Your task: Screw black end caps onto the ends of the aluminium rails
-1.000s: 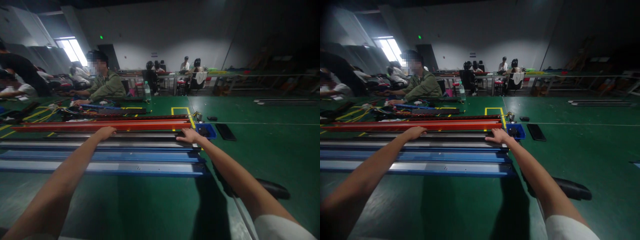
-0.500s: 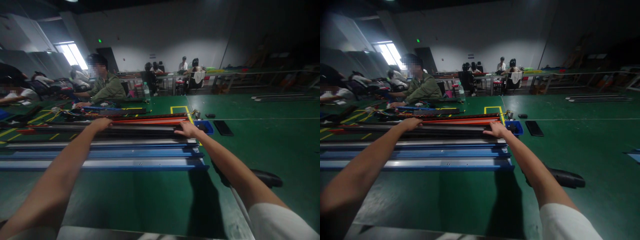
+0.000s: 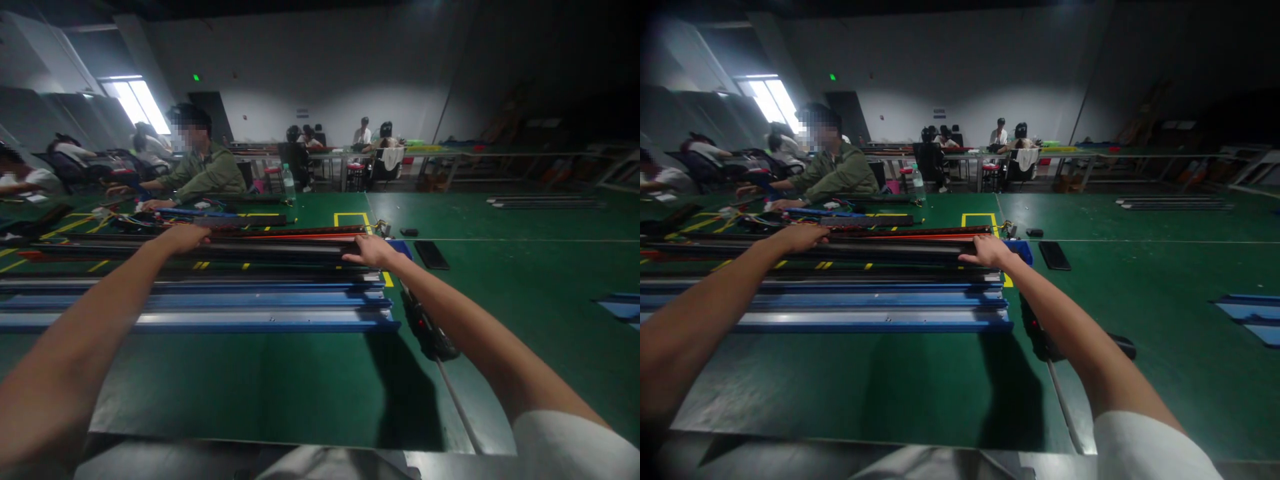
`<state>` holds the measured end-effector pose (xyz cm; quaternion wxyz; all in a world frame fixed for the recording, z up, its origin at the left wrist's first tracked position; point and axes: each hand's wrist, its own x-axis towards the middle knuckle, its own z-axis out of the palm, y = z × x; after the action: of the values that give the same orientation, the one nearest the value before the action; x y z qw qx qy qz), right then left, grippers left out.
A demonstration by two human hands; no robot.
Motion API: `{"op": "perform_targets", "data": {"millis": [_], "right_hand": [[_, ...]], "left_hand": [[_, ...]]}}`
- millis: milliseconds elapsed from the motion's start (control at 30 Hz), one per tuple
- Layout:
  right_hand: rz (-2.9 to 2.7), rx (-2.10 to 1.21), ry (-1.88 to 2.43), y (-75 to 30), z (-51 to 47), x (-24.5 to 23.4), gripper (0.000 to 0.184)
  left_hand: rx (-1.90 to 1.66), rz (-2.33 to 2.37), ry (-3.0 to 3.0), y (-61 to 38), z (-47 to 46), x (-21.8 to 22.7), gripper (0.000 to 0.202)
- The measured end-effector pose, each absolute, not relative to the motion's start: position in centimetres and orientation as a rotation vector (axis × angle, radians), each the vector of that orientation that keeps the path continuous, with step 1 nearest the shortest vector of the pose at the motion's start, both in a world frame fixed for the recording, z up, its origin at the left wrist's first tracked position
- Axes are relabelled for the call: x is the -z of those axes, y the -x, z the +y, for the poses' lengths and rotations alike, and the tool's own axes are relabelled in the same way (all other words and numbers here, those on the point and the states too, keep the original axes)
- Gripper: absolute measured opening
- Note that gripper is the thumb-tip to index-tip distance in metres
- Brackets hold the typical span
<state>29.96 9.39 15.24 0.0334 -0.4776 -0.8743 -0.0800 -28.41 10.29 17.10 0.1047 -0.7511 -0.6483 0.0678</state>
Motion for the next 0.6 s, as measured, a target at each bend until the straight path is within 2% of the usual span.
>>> {"op": "perform_targets", "data": {"millis": [100,300,600], "right_hand": [[-2.683,0.276,1.464,-30.3,8.3,-15.2,0.075],[-2.653,0.373,1.425,-30.5,6.4,-15.0,0.074],[-2.638,0.469,1.397,-31.4,3.8,-14.2,0.072]], "left_hand": [[-0.33,-1.892,2.221,28.2,9.3,-17.6,0.017],[-0.399,-1.82,2.273,28.1,7.0,-18.4,0.036],[-0.394,-1.792,2.256,27.4,4.0,-18.6,0.046]]}}
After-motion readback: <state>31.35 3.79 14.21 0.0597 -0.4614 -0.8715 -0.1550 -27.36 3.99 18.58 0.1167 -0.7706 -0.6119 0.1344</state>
